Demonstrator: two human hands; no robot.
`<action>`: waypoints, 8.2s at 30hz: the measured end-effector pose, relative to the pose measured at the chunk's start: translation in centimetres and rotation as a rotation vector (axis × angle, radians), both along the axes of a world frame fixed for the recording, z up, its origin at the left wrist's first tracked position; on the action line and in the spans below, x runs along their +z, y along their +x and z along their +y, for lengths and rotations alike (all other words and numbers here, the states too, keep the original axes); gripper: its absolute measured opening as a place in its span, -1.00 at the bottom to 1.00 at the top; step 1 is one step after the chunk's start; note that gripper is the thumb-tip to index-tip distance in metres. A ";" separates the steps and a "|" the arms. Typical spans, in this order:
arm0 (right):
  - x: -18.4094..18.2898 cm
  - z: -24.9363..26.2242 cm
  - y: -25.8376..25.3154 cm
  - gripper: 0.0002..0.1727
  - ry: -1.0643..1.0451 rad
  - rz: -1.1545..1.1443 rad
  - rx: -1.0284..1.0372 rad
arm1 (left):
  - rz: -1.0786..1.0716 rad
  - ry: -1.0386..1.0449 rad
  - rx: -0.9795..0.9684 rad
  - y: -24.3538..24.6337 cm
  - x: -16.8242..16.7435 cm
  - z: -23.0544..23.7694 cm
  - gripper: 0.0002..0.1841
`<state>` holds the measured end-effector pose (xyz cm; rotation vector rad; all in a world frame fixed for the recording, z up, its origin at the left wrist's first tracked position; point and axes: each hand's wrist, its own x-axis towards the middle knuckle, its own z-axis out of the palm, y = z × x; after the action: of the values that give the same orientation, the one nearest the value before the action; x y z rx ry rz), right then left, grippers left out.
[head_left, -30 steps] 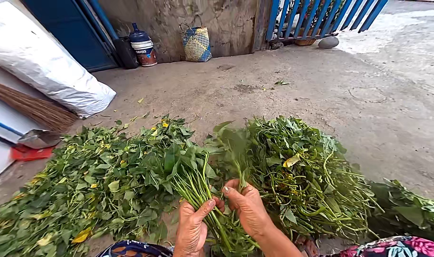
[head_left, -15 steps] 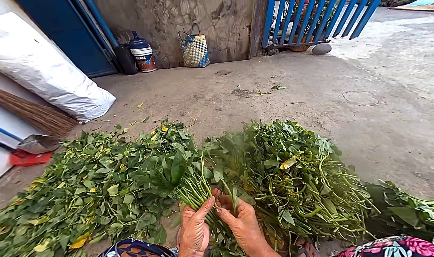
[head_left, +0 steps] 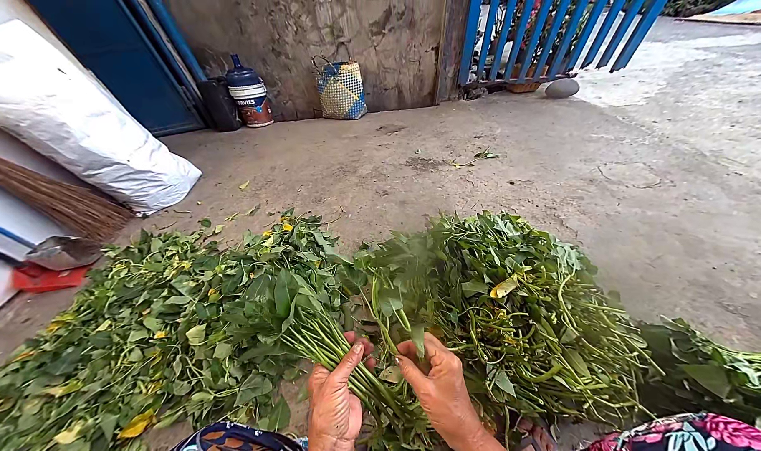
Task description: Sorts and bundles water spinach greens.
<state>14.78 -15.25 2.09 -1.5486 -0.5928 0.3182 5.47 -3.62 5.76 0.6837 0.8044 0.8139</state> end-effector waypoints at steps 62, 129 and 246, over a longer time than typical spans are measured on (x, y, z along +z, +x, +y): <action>-3.8 -1.2 -3.2 -0.64 -0.182 -0.464 0.093 | 0.089 0.012 -0.226 -0.7 -2.0 0.4 -0.64; 4.2 0.7 4.6 -0.71 -0.209 0.020 -0.013 | 0.066 0.200 -0.364 -1.8 -1.9 0.9 -0.64; -0.4 -7.5 -1.6 -0.62 -0.549 -0.597 0.117 | 0.194 0.229 -0.009 -0.4 -0.1 0.8 -0.67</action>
<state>13.20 -22.73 1.70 -2.1634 -1.1306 0.0987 5.05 -2.79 5.62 0.9805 0.8892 0.8478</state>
